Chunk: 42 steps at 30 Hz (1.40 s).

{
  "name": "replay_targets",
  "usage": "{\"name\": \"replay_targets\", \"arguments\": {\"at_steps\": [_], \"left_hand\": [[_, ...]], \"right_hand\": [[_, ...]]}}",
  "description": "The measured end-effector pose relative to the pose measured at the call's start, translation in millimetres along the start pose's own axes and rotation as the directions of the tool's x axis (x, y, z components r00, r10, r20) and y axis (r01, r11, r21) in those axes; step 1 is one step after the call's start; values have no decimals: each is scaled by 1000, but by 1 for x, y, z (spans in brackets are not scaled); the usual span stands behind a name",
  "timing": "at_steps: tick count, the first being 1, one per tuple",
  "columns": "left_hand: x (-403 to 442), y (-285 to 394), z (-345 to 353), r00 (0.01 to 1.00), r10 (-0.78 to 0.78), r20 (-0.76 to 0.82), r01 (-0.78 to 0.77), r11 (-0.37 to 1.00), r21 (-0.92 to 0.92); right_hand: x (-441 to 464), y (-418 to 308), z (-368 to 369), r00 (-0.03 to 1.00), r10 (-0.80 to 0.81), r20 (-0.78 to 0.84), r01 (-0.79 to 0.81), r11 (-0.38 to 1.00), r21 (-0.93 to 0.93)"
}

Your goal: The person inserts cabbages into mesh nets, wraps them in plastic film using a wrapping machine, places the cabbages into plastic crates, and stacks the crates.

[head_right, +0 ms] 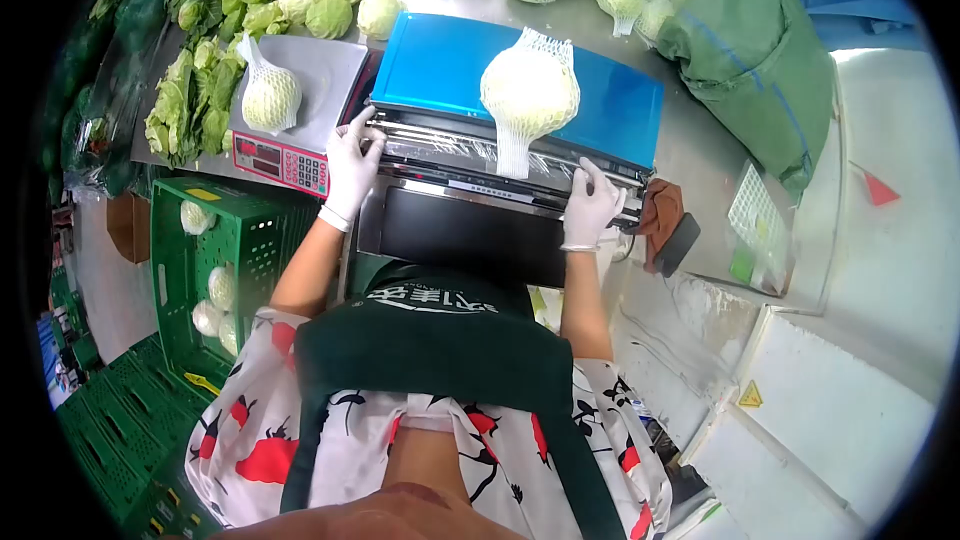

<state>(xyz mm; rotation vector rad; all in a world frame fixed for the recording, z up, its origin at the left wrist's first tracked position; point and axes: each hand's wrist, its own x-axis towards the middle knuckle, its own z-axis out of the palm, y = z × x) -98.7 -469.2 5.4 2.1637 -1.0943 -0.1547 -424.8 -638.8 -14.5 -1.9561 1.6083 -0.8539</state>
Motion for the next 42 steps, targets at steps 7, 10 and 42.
{"name": "replay_targets", "arguments": {"at_steps": [7, 10, 42], "left_hand": [[-10, 27, 14, 970, 220, 106, -237, 950, 203], [-3, 30, 16, 986, 10, 165, 51, 931, -362], [19, 127, -43, 301, 326, 896, 778, 459, -428]], "right_hand": [[6, -3, -17, 984, -71, 166, 69, 997, 15], [3, -24, -27, 971, -46, 237, -40, 938, 343], [8, -86, -75, 468, -128, 874, -621, 657, 428]]}}
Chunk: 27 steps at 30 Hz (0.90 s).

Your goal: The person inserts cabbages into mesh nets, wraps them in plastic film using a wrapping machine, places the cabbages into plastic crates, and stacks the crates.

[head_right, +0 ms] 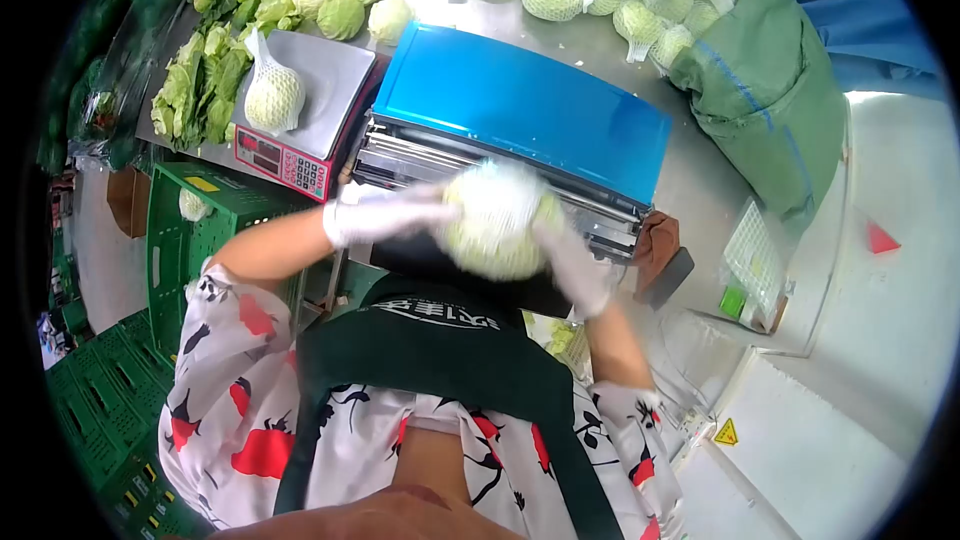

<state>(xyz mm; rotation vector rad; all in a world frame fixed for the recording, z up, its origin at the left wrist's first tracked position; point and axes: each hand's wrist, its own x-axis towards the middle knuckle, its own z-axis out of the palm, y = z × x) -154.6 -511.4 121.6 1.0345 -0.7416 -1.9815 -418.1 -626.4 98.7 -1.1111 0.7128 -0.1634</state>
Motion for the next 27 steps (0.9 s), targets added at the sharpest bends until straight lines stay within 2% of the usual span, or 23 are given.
{"name": "replay_targets", "arguments": {"at_steps": [2, 3, 4, 6, 7, 9, 10, 13, 14, 16, 17, 18, 19, 20, 21, 22, 23, 24, 25, 26, 27], "left_hand": [[-17, -39, 12, 994, -91, 56, 93, 995, -38], [-17, -76, 9, 994, -73, 78, 75, 997, -17], [-20, -95, 12, 988, -153, 36, 155, 984, -87], [-15, -117, 2, 980, -195, 35, 198, 968, -156], [-14, -120, 1, 976, -217, 36, 219, 956, -193], [-10, -123, -10, 919, -395, 18, 386, 887, -253], [-8, -133, -14, 920, -390, 43, 383, 866, -323], [-19, -146, -20, 926, -371, 66, 354, 798, -487], [-28, -150, -19, 927, -369, 65, 344, 771, -535], [-46, -156, -8, 982, -138, -126, 117, 979, -165], [-56, -160, -3, 984, 5, -179, 4, 999, 50], [-62, -177, -3, 961, 100, -259, -21, 956, 292], [-65, -177, -4, 909, 298, -293, -60, 787, 614], [-67, -175, -4, 837, 487, -248, -45, 514, 857], [-70, -170, -3, 758, 639, -131, 21, 177, 984], [-74, -165, -2, 775, 609, -165, -2, 264, 965], [-76, -159, 1, 766, 552, -331, -29, 543, 839], [-75, -150, 10, 762, 443, -472, -59, 773, 631], [-74, -142, 17, 763, 296, -575, -87, 928, 362], [-74, -136, 19, 744, 192, -640, -133, 981, 140], [-76, -136, 11, 743, 161, -650, -133, 987, 93]], "right_hand": [[-40, 20, 24, 994, 104, 23, -105, 994, 28], [-49, 28, 34, 990, 128, 52, -130, 991, 27], [-47, 39, 40, 980, 197, 25, -199, 976, 90], [-44, 72, 43, 942, 336, -13, -325, 919, 223], [-36, 76, 39, 925, 378, 37, -377, 902, 210], [-15, 93, 31, 906, 397, 148, -423, 834, 353], [-3, 103, 28, 876, 422, 236, -483, 775, 408], [-5, 104, 25, 829, 436, 350, -559, 630, 539], [-13, 99, 23, 832, 406, 377, -554, 620, 555], [-36, 114, 19, 892, 367, 264, -452, 739, 500], [-50, 122, 18, 918, 339, 208, -398, 791, 464], [-63, 124, 27, 945, 321, -59, -311, 940, 137], [-76, 123, 43, 934, 194, -299, -267, 937, -227], [-83, 122, 51, 887, -19, -461, -275, 782, -560], [-84, 121, 49, 871, -19, -491, -247, 846, -472], [-86, 119, 42, 855, -18, -519, -212, 900, -380], [-86, 118, 40, 836, -12, -548, -173, 943, -285], [-81, 102, 46, 792, 117, -599, -208, 974, -86], [-84, 106, 38, 811, 167, -560, -165, 985, 54], [-87, 117, 22, 832, 212, -513, -126, 972, 197], [-90, 131, 6, 853, 254, -456, -97, 936, 340]]}}
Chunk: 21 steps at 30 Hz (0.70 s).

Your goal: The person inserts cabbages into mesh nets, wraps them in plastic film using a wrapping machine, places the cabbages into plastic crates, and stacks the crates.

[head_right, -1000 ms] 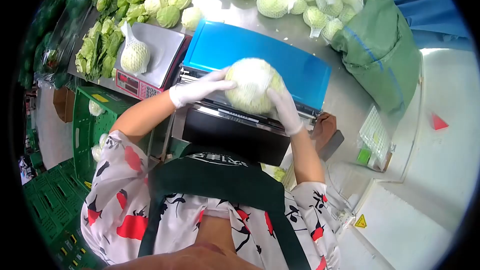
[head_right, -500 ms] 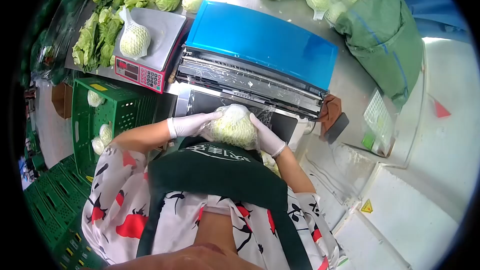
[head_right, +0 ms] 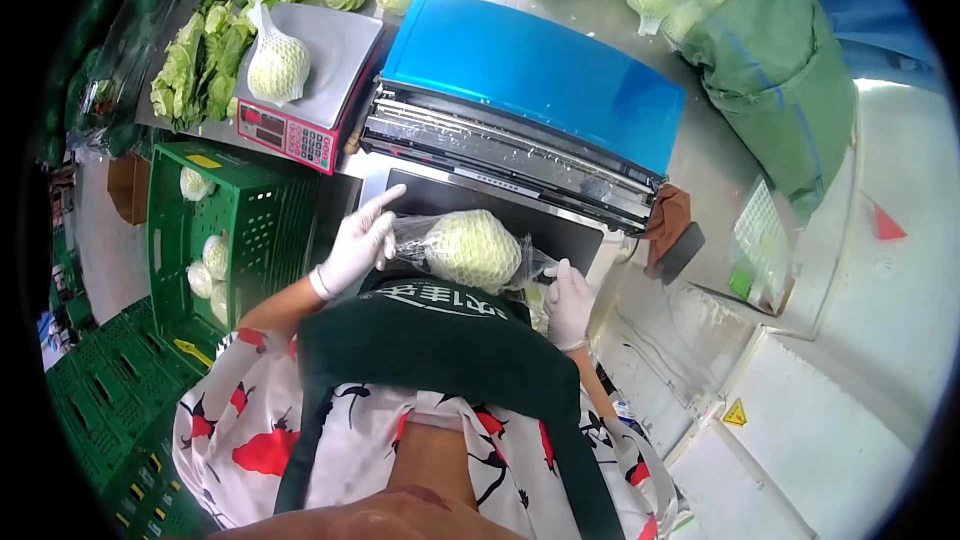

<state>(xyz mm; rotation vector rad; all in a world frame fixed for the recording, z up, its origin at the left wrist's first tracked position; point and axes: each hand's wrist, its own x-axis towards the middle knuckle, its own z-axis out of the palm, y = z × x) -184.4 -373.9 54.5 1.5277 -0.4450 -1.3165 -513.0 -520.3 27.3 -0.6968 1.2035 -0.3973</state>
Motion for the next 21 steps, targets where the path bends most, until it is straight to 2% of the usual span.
{"name": "replay_targets", "arguments": {"at_steps": [1, 2, 3, 4, 5, 6, 7, 8, 9, 10, 11, 12, 14, 16, 17, 18, 19, 20, 21], "left_hand": [[2, -8, -9, 996, -66, 52, 66, 998, 3], [4, -25, -19, 986, -131, 105, 131, 991, 9], [4, -55, -26, 966, -207, 155, 202, 978, 47], [5, -84, -32, 917, -354, 184, 336, 934, 121], [6, -109, -25, 895, -379, 236, 307, 906, 292], [8, -123, -14, 870, -405, 281, 252, 856, 451], [16, -124, -3, 846, -415, 336, 212, 839, 501], [26, -122, 10, 820, -423, 385, 165, 820, 549], [26, -122, 24, 842, -317, 437, 92, 882, 462], [26, -121, 33, 861, -200, 468, 16, 929, 369], [28, -128, 33, 867, 3, 499, -292, 814, 502], [29, -135, 31, 814, 178, 553, -539, 586, 605], [28, -115, 23, 694, 422, 583, -719, 426, 548], [34, -67, 21, 561, 567, 603, -795, 165, 584], [34, -43, 31, 690, 631, 355, -706, 478, 523], [35, -19, 43, 795, 599, 97, -590, 728, 349], [36, 7, 53, 871, 489, -38, -486, 871, 73], [38, 23, 60, 933, 338, -122, -358, 904, -234], [45, 23, 64, 933, 347, -96, -360, 903, -235]], "right_hand": [[6, 14, -16, 998, 60, -33, -65, 981, -181], [16, 47, -30, 973, -226, 45, 207, 772, -601], [29, 87, -48, 872, -425, 242, 399, 333, -854], [31, 110, -58, 728, -473, 497, 458, -204, -865], [34, 135, -57, 776, -421, 470, 458, -137, -879], [43, 154, -46, 867, -328, 376, 443, 159, -882], [53, 167, -28, 954, -144, 261, 290, 651, -702], [65, 167, -7, 954, 139, 266, -92, 979, -184], [76, 165, 10, 868, 207, 451, -270, 960, 80], [85, 159, 27, 754, 231, 615, -450, 864, 226], [89, 151, 43, 640, 206, 740, -542, 804, 245], [89, 139, 55, 590, 195, 783, -532, 824, 196], [85, 104, 74, 493, 181, 851, -483, 871, 95], [77, 66, 89, 462, 210, 862, -369, 929, -29], [74, 47, 95, 454, 208, 866, -276, 957, -86], [71, 31, 100, 457, 197, 868, -160, 977, -138], [68, 15, 103, 462, 178, 869, -23, 982, -189], [66, 2, 107, 472, 148, 869, 132, 963, -236], [67, -7, 110, 512, 85, 855, 311, 909, -277]]}}
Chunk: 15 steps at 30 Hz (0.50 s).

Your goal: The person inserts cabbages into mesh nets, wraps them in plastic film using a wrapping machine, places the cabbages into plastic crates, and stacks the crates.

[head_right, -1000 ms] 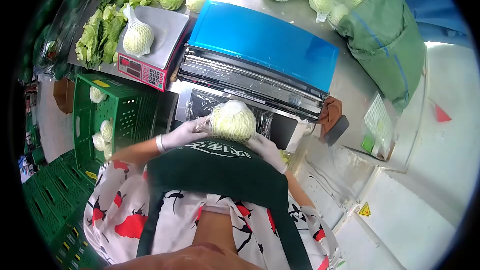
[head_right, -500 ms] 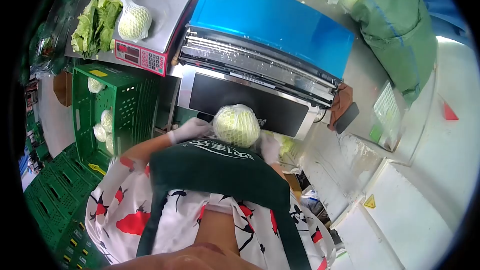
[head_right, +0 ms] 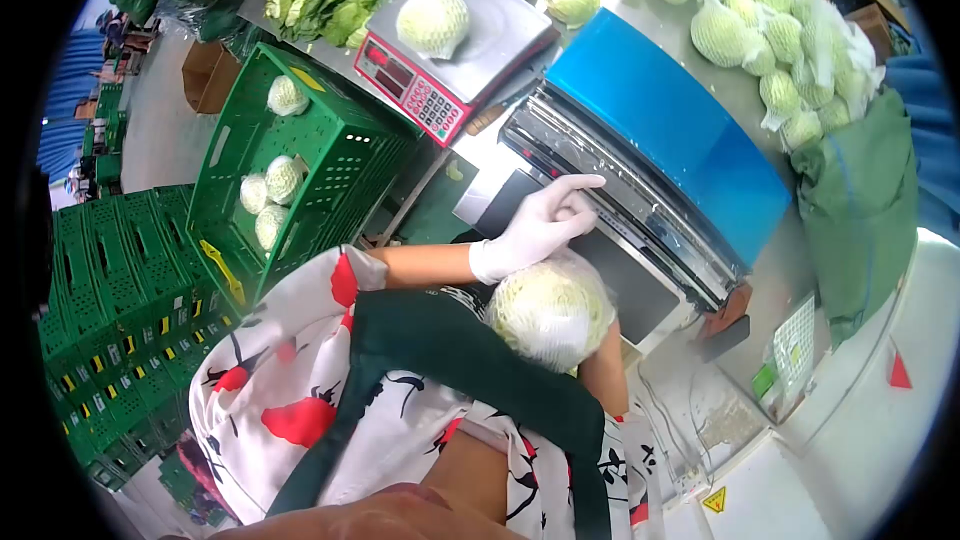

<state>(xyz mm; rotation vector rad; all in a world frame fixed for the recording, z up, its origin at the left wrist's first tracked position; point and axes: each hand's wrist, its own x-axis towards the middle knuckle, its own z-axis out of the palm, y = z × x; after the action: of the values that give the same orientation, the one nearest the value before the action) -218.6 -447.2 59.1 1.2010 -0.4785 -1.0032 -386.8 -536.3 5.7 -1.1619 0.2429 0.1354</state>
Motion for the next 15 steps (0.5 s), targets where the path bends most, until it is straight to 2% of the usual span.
{"name": "replay_targets", "arguments": {"at_steps": [1, 2, 3, 4, 5, 6, 7, 8, 9, 10, 11, 13, 15], "left_hand": [[1, 7, -2, 998, -48, 36, 46, 997, 59], [1, 4, -9, 991, -96, 93, 92, 995, 42], [-2, -3, -19, 975, -145, 165, 143, 989, 27], [-8, 0, -33, 825, -360, 436, 474, 860, -187], [-19, -10, -46, 613, -494, 617, 784, 477, -397], [-24, -19, -54, 558, -575, 599, 820, 268, -506], [-29, -22, -68, 587, -474, 657, 801, 218, -558], [-33, -22, -84, 692, -477, 543, 711, 314, -630], [-38, -22, -106, 804, -432, 409, 587, 471, -658], [-43, -23, -128, 891, -372, 261, 448, 616, -648], [-48, 0, -144, 941, -270, 202, 333, 648, -685], [-60, -20, -234, 995, -91, -50, 57, 881, -470], [-76, 47, -279, 955, -97, -281, -54, 873, -484]], "right_hand": [[3, -7, 0, 990, -73, -122, 47, 979, -197], [11, -8, 1, 916, -186, -356, 53, 935, -351], [19, -6, 2, 760, -316, -568, 29, 889, -456], [29, -13, 13, 447, -385, -808, 55, 913, -404], [37, -38, 22, 316, -543, -778, -4, 819, -573], [46, -59, 30, 297, -618, -728, -53, 750, -659], [55, -74, 29, 286, -686, -669, -104, 672, -734], [66, -84, 19, 304, -719, -625, -91, 631, -771], [78, -94, 7, 324, -745, -583, -79, 593, -802], [86, -100, -18, 382, -609, -695, 38, 762, -646], [95, -108, -48, 409, -548, -729, 112, 823, -556], [110, -129, -110, 356, -524, -773, -42, 818, -574], [124, -155, -167, 339, -446, -829, -77, 865, -496]]}}
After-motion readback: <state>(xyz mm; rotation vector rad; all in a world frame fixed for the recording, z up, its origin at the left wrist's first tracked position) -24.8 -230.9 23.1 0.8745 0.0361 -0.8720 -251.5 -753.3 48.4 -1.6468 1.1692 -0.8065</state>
